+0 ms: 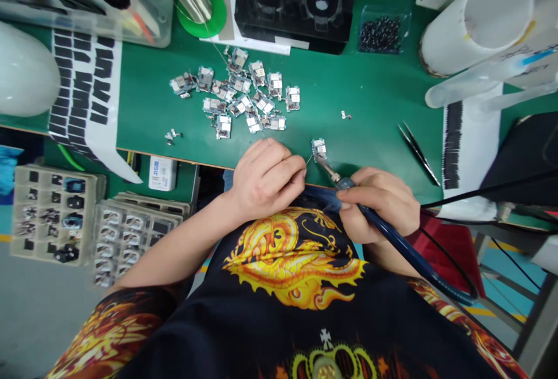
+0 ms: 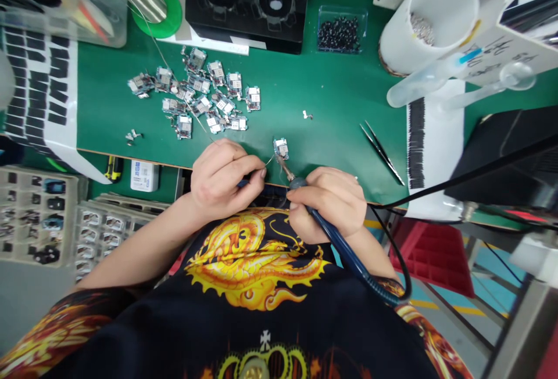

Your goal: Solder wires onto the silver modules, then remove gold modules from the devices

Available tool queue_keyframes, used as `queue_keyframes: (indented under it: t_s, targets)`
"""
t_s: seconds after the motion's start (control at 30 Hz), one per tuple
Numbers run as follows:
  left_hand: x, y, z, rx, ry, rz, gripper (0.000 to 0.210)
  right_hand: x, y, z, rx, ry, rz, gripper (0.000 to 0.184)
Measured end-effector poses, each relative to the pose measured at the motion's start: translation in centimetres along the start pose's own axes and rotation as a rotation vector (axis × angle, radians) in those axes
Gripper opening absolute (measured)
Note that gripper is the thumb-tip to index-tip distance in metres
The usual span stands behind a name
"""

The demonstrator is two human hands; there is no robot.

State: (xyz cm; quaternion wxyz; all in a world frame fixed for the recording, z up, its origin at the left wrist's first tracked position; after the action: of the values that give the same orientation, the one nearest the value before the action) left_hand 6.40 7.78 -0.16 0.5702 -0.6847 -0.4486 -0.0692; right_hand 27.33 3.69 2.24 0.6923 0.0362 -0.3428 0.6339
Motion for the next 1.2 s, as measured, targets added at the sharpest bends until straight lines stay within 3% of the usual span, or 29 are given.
queue_keyframes:
  t_s: [0.77, 0.93, 1.03, 1.2]
  targets:
    - [0.2, 0.1, 0.0, 0.011, 0.000, -0.029, 0.014, 0.0, 0.1, -0.3, 0.036, -0.077, -0.029, 0.016]
    - [0.1, -0.9, -0.5, -0.025, -0.015, -0.035, 0.014, -0.7, -0.5, -0.9, -0.009, -0.046, -0.151, 0.006]
    - [-0.5, -2.1, -1.1, -0.003, -0.044, 0.034, 0.013, -0.9, -0.8, -1.3, -0.009, 0.017, -0.222, 0.006]
    - [-1.8, -4.5, -2.0, 0.129, -0.134, 0.261, 0.015, 0.1, -1.7, -1.0, -0.107, 0.142, -0.276, 0.008]
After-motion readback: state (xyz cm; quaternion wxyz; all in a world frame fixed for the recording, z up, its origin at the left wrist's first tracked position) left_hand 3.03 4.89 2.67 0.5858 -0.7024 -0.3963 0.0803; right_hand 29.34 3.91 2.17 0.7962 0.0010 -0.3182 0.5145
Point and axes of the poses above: each hand's wrist, its own x-axis towards the middle knuckle, its own y-axis out of the palm, z = x × y, the point moved 4 cm from there along x, towards the middle knuckle, and after that the axes turned 9 degrees about y, right-handed, at the moved point
